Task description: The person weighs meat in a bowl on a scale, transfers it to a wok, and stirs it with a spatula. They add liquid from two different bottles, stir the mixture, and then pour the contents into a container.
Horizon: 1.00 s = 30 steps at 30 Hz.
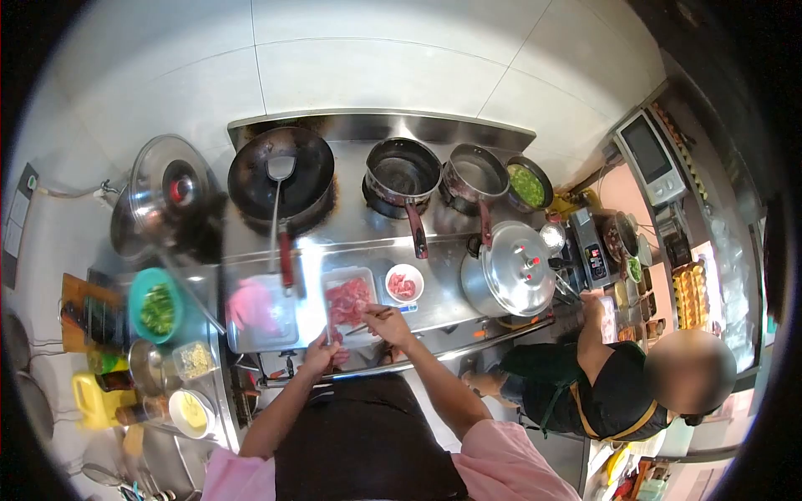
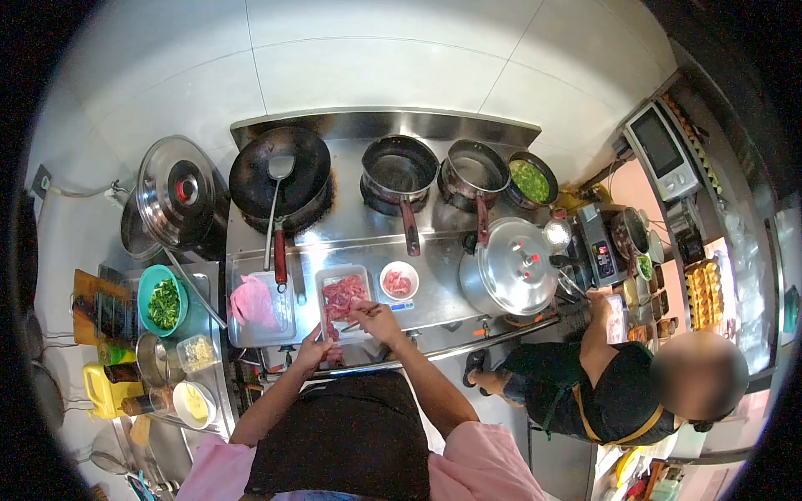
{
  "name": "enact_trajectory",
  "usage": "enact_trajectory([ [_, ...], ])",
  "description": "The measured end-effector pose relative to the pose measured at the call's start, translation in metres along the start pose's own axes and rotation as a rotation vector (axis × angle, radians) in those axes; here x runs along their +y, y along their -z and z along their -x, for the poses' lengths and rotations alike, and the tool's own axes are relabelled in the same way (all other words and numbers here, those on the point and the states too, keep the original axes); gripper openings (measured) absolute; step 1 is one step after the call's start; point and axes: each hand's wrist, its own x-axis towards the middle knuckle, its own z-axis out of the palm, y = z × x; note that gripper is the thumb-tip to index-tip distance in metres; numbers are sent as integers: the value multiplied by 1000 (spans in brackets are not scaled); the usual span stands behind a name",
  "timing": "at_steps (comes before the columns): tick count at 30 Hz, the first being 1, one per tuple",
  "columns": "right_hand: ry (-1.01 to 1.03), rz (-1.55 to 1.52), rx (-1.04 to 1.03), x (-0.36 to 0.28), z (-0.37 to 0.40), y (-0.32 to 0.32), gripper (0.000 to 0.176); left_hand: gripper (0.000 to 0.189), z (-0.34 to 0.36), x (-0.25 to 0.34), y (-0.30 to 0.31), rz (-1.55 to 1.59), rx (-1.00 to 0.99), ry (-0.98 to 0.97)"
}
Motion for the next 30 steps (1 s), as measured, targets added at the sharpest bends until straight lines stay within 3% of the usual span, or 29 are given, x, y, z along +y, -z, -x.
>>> enact_trajectory([
  [2,5,3,-25,-11,3,3,28,62,2,1,-1,-3,-13,-11],
  [5,5,52,-94,-13,3,1,26,40,10,6,-9,-29,15,-66],
  [16,-51,-128,26,47,-10,-17,30,46,7,-3,-1,2,-22,-53],
  [30,-115,-678,255,39,11,14,21,61,15,0,-1,67,-77,-56],
])
